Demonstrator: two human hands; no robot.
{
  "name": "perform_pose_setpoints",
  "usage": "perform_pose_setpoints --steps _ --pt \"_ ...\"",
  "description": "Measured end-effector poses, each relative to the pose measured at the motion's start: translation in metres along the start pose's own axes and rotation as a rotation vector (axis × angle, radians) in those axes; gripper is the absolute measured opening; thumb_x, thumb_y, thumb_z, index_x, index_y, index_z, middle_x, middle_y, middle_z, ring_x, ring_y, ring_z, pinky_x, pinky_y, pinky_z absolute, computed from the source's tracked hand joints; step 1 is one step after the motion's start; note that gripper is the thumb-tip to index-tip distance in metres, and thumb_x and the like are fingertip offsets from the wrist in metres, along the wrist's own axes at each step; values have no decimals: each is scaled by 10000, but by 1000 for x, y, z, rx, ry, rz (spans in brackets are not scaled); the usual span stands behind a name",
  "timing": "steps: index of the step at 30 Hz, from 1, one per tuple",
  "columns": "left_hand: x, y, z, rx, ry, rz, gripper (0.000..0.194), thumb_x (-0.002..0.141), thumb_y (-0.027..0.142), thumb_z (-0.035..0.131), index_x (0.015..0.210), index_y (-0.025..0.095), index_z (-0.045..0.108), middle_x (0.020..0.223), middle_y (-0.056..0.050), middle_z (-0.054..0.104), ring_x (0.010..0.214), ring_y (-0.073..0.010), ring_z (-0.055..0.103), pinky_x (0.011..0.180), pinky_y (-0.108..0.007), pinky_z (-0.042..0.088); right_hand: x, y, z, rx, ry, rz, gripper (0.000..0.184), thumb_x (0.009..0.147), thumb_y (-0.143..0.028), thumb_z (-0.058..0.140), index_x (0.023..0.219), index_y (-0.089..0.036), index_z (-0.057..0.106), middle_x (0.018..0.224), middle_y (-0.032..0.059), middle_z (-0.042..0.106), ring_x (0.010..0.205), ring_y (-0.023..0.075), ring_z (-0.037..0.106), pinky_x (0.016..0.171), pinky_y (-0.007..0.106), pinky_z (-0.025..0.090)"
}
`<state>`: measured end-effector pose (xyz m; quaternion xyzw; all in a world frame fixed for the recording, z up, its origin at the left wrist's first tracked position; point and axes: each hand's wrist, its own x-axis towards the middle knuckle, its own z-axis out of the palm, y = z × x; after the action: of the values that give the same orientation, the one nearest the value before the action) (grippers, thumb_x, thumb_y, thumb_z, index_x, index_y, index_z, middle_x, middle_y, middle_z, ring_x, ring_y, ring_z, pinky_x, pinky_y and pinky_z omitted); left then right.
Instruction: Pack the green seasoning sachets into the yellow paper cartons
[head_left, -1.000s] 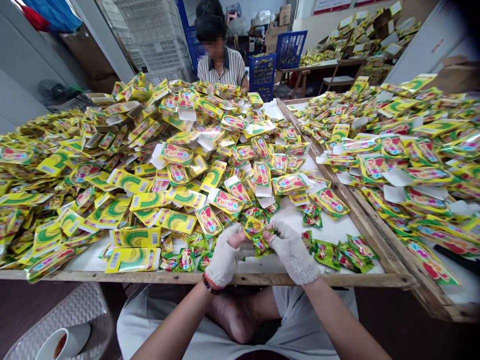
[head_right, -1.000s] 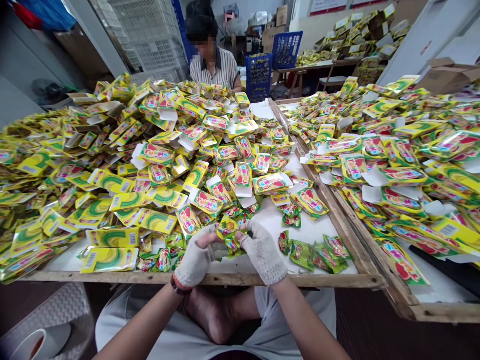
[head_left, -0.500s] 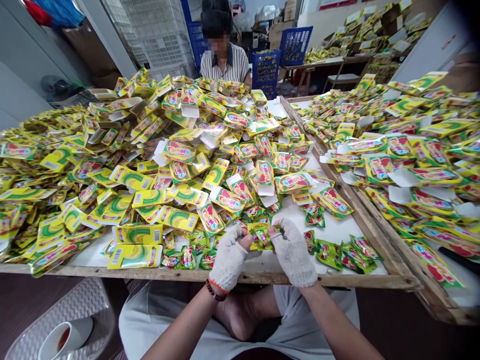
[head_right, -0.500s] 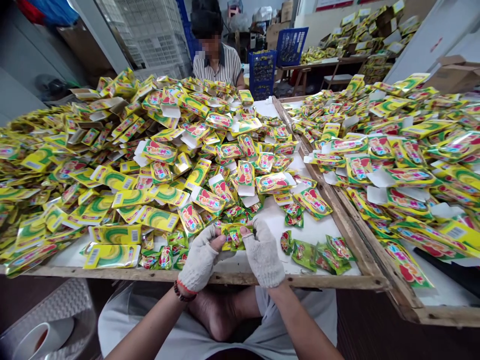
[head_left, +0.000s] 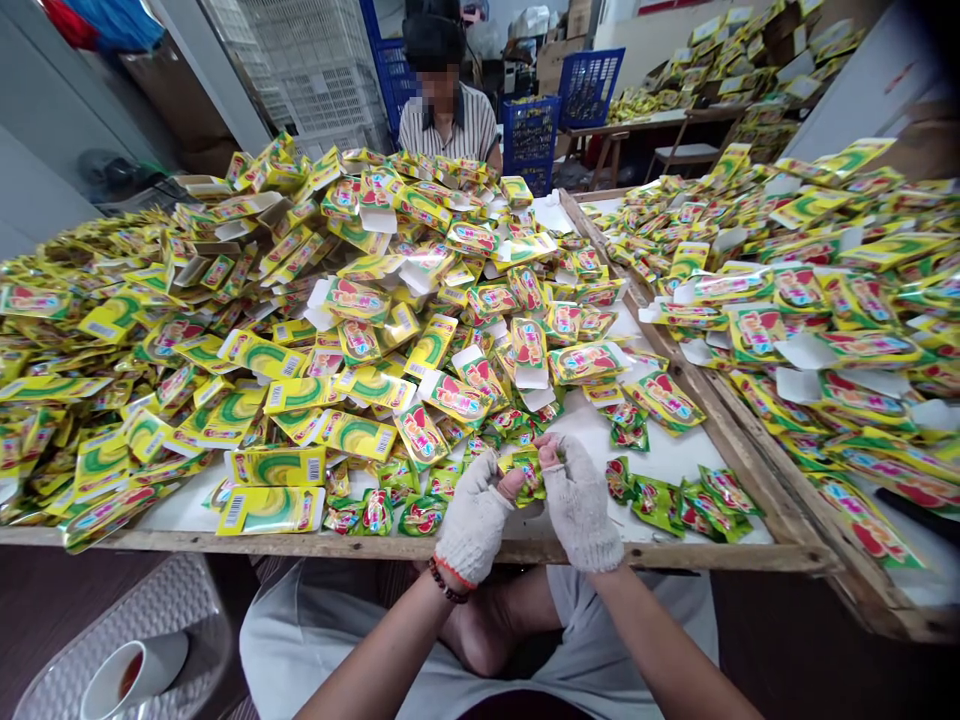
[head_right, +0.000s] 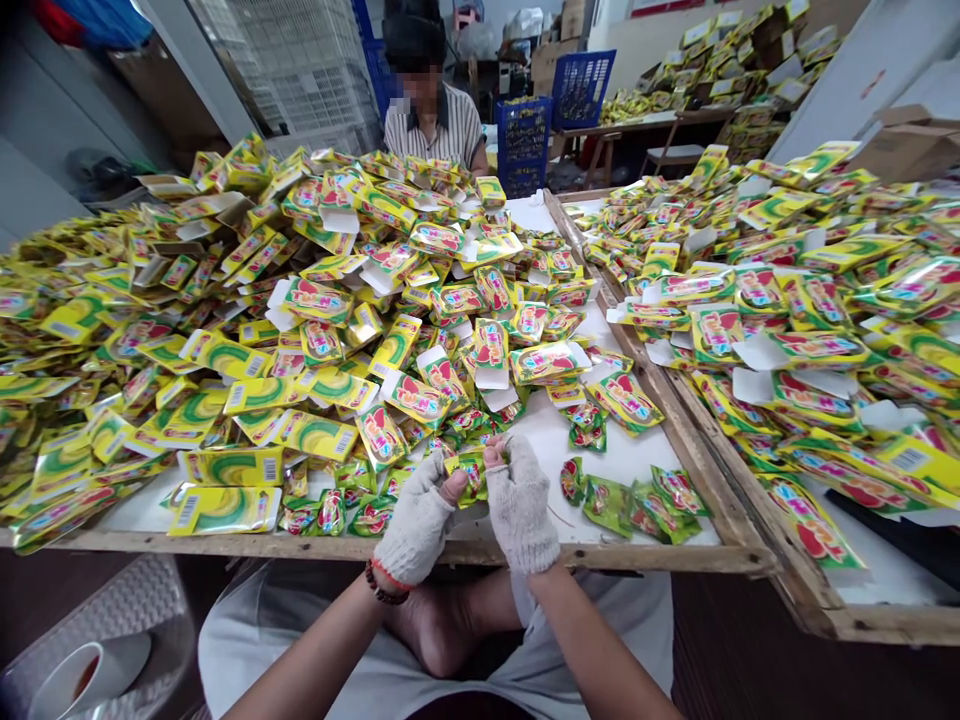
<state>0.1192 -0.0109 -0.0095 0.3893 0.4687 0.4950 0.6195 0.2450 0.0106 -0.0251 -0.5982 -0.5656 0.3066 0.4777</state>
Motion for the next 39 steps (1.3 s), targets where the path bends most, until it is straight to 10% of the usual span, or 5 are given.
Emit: perform_pose_setpoints --steps 13,22,27,39 --pt "6 22 -22 286 -48 51 361 656 378 776 804 166 523 707 31 558 615 -86 549 576 -195 452 -1 -10 -14 279 -446 124 378 790 -383 578 1099 -166 577 1040 93 683 916 216 641 757 321 531" --pt "40 45 -40 -184 201 -269 305 806 410 631 936 181 478 776 -32 627 587 -137 647 541 -279 553 1 -6 -13 369 -373 360 345 783 -448 603 988 -171 590 813 24 657 543 136 603 469 268 541" --pt "68 38 -36 -186 347 -274 227 813 315 599 734 187 430 562 67 472 359 -43 438 337 -153 360 -5 -10 -16 350 -390 282 318 799 -420 624 975 -156 592 755 6 616 555 121 595 483 239 529" --pt "97 35 -36 15 242 -409 424 686 517 713 793 167 499 567 29 531 400 -119 536 376 -229 425 -4 -9 -20 550 -211 352 266 809 -436 632 858 -184 559 651 -39 563 499 86 524 453 191 470"
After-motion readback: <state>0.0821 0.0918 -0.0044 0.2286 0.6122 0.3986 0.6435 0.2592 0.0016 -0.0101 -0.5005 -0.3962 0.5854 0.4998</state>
